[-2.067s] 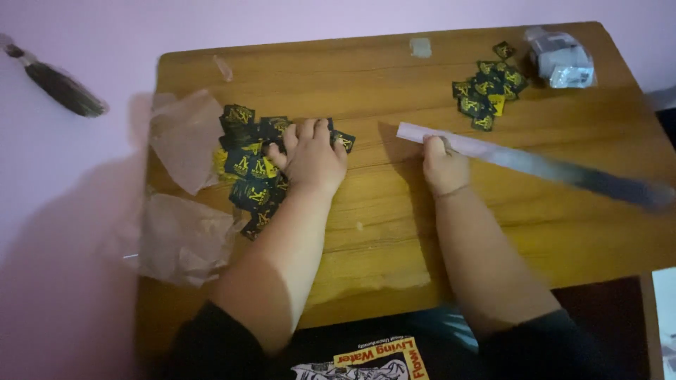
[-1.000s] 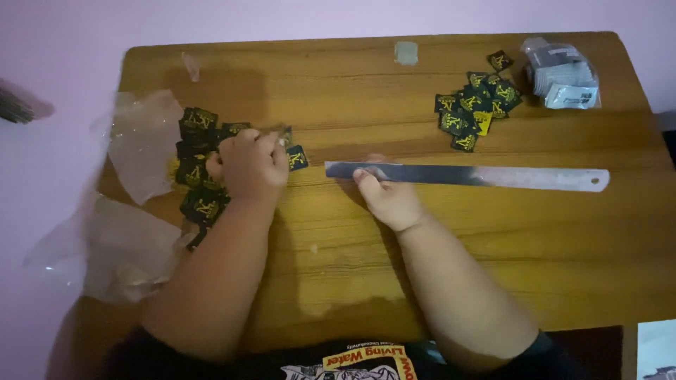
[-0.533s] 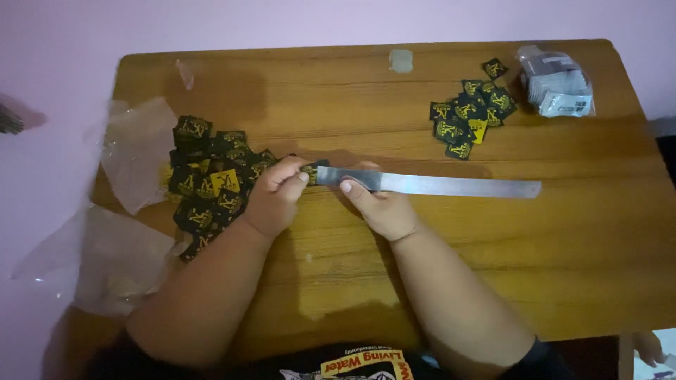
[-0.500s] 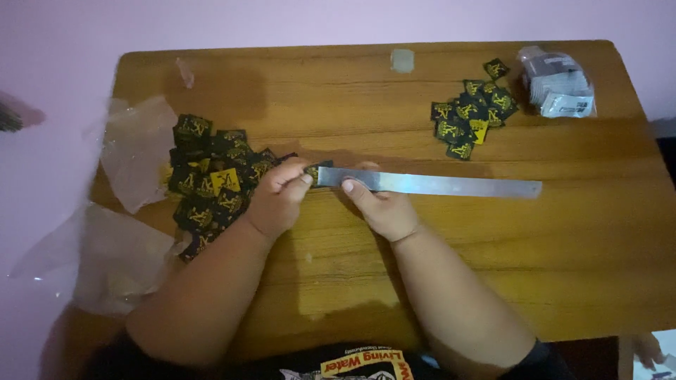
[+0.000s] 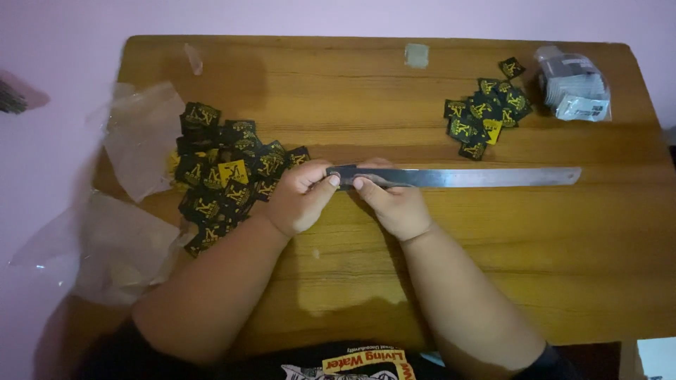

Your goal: Measuring the dimensions of small clothing labels using a metal ruler on a wooden table.

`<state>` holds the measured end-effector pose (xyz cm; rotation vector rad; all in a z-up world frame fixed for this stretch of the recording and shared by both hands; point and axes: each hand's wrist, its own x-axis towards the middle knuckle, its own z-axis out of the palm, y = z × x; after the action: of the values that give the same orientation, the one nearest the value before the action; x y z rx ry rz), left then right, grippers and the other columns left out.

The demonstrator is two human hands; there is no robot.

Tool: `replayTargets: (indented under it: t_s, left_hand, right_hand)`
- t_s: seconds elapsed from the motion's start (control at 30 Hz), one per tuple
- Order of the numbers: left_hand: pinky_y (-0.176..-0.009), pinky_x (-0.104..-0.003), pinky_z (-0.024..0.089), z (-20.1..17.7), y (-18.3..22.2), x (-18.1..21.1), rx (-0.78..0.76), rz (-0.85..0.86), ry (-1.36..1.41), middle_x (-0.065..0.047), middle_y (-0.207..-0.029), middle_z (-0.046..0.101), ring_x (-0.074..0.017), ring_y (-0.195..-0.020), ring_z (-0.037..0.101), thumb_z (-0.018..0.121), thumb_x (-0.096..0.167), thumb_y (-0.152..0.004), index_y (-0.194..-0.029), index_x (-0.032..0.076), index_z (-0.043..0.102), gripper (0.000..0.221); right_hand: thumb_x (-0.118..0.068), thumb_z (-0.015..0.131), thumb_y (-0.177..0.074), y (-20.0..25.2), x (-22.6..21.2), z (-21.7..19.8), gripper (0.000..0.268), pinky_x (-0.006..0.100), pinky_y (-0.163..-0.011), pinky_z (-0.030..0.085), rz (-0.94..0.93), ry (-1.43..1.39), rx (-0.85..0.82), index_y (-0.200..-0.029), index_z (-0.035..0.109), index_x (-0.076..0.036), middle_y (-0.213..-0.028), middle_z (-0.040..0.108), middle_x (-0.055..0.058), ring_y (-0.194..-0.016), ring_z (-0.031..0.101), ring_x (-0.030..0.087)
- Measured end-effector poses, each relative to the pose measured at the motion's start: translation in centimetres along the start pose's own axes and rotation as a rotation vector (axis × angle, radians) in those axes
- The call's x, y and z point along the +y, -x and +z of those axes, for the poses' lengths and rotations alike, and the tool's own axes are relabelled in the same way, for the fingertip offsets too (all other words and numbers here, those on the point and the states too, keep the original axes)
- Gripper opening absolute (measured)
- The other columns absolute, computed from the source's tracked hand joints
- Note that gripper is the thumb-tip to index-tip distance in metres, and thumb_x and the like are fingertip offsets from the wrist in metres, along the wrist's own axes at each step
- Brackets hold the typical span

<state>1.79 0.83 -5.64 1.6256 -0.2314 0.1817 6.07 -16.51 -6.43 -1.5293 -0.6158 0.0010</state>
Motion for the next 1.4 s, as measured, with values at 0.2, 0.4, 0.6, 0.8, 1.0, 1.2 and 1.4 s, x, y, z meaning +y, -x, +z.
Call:
replayTargets:
  t_s: [0.2,0.4,0.6,0.8,1.0,1.2,1.4]
  left_hand:
    - [-0.059,-0.025,0.043,0.1,-0.3,0.7,0.015,0.011,0.035,-0.006,-0.068,0.059,-0.0095,-0.059,0.046,0.053,0.007,-0.087,-0.083,0.003,0.068,0.016]
    - [-0.054,-0.024,0.04,0.1,-0.4,0.9,-0.013,0.043,0.023,-0.007,-0.059,0.053,-0.0097,-0.055,0.042,0.049,0.006,-0.088,-0.076,0.003,0.065,0.02]
    - [-0.053,-0.027,0.041,0.1,-0.4,0.8,-0.016,0.057,0.044,-0.009,-0.06,0.053,-0.0122,-0.054,0.044,0.049,0.006,-0.088,-0.079,0.001,0.063,0.018]
    - [-0.049,-0.022,0.037,0.0,-0.5,-0.8,0.024,-0.024,0.039,-0.006,-0.053,0.049,-0.0094,-0.048,0.042,0.051,0.015,-0.09,-0.088,0.003,0.068,0.021]
    - [-0.049,-0.02,0.037,0.4,-0.6,2.1,0.102,-0.111,0.018,-0.003,-0.055,0.048,-0.0077,-0.051,0.043,0.053,0.014,-0.089,-0.094,0.002,0.064,0.017]
    - [-0.067,-0.025,0.052,0.5,-0.5,-1.0,0.187,-0.204,0.218,-0.012,-0.076,0.064,-0.0136,-0.07,0.063,0.058,0.007,-0.086,-0.097,-0.002,0.061,0.015]
    - [-0.072,-0.026,0.053,1.8,-0.2,-1.7,0.178,-0.175,0.512,-0.011,-0.077,0.063,-0.0159,-0.072,0.065,0.06,-0.001,-0.083,-0.095,-0.002,0.056,0.013]
  right_hand:
    - [-0.011,0.067,-0.081,-0.2,-0.6,-0.2,0.013,0.035,-0.078,0.049,0.054,-0.03,-0.026,-0.089,0.064,-0.001,-0.082,0.063,0.009,-0.081,0.056,0.015]
    - [-0.011,0.068,-0.08,-0.2,-1.3,0.4,0.017,0.032,-0.076,0.05,0.109,-0.072,-0.014,-0.093,0.063,0.001,-0.084,0.063,0.009,-0.082,0.057,0.015]
    - [-0.01,0.065,-0.082,-0.4,-0.5,0.2,0.016,0.037,-0.078,0.05,0.087,-0.051,-0.063,-0.093,0.066,0.001,-0.087,0.065,0.014,-0.086,0.059,0.018]
    - [-0.007,0.066,-0.08,-0.5,-1.1,0.3,0.011,0.032,-0.07,0.051,0.108,-0.037,-0.052,-0.089,0.066,0.0,-0.078,0.063,0.01,-0.076,0.058,0.016]
    - [-0.009,0.064,-0.083,-0.4,-2.9,0.4,0.009,0.028,-0.064,0.049,0.15,-0.023,0.015,-0.086,0.067,-0.002,-0.066,0.057,0.005,-0.065,0.054,0.013]
    - [-0.024,0.066,-0.084,0.1,-3.7,0.6,0.023,0.03,-0.065,0.053,0.402,0.053,0.175,-0.071,0.067,-0.005,-0.062,0.064,0.008,-0.06,0.062,0.016]
    - [-0.015,0.061,-0.087,1.8,1.4,0.1,0.021,0.032,-0.063,0.053,0.328,-0.117,0.173,-0.07,0.065,-0.003,-0.059,0.06,0.009,-0.059,0.059,0.017]
